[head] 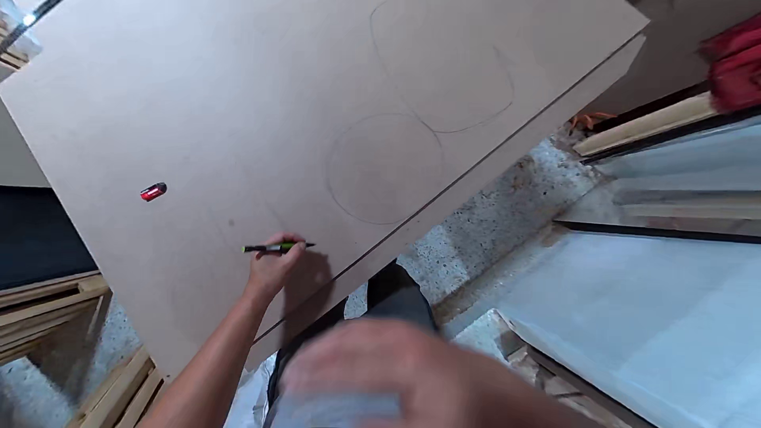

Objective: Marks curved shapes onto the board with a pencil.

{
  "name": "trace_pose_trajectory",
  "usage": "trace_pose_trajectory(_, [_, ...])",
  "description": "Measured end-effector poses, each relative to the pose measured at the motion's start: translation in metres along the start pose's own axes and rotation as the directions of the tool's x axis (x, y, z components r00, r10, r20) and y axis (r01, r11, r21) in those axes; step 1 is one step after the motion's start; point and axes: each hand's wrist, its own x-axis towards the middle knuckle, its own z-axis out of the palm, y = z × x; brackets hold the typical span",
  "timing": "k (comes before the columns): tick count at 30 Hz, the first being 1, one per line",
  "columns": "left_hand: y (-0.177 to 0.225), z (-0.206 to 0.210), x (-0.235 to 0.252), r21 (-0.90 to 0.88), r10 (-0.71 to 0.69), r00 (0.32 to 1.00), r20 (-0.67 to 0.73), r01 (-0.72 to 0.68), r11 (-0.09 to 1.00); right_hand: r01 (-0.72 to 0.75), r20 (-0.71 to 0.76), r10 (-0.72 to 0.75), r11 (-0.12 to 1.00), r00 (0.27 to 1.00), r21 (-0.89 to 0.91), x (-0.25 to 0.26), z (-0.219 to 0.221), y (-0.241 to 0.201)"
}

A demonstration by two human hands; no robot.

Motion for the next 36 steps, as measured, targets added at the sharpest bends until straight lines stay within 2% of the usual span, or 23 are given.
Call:
trace_pose_trajectory(2, [0.006,0.008,0.026,-0.065,0.015,1.000,-0.025,-0.017,0.998,-0.239,-0.190,0.206,0.957,0.960,-0.167,0.014,-0.061,0.038])
trace_pose_trajectory(4, [0.010,0.015,0.048,-0.088,0.025,0.998,-0.050,-0.029,0.996,-0.419,-0.374,0.290,0.846,0.881,-0.330,0.033,-0.130,0.079])
trace_pose_trajectory(6, [0.011,0.017,0.060,-0.092,0.018,0.996,-0.083,-0.025,0.995,-0.537,-0.513,0.290,0.720,0.808,-0.439,0.056,-0.198,0.126])
trace_pose_trajectory(8, [0.010,0.019,0.061,-0.080,-0.018,0.989,-0.143,0.006,0.997,-0.617,-0.594,0.269,0.589,0.759,-0.522,0.084,-0.251,0.169])
trace_pose_trajectory(11, [0.007,0.023,0.059,-0.099,-0.113,0.967,-0.227,0.093,0.991,-0.644,-0.638,0.177,0.420,0.750,-0.640,0.118,-0.295,0.222])
trace_pose_trajectory(14, [-0.005,0.020,0.058,-0.219,-0.159,0.934,-0.319,0.091,0.971,-0.644,-0.631,0.138,0.253,0.763,-0.722,0.126,-0.295,0.263])
trace_pose_trajectory(16, [-0.011,0.015,0.060,-0.277,-0.185,0.910,-0.372,0.082,0.957,-0.635,-0.629,0.104,0.217,0.771,-0.742,0.126,-0.293,0.274])
trace_pose_trajectory(20, [-0.014,0.005,0.069,-0.333,-0.196,0.896,-0.399,0.058,0.941,-0.643,-0.638,0.105,0.229,0.763,-0.731,0.124,-0.292,0.273])
trace_pose_trajectory(24, [-0.010,-0.010,0.092,-0.345,-0.145,0.901,-0.408,-0.005,0.939,-0.635,-0.636,0.074,0.216,0.768,-0.742,0.125,-0.295,0.278])
trace_pose_trajectory(28, [-0.010,-0.032,0.116,-0.383,-0.106,0.886,-0.451,-0.085,0.920,-0.638,-0.630,0.110,0.211,0.769,-0.741,0.123,-0.296,0.277])
trace_pose_trajectory(36, [-0.005,-0.083,0.182,-0.299,-0.031,0.826,-0.562,-0.169,0.939,-0.655,-0.647,0.114,0.211,0.754,-0.726,0.123,-0.294,0.274])
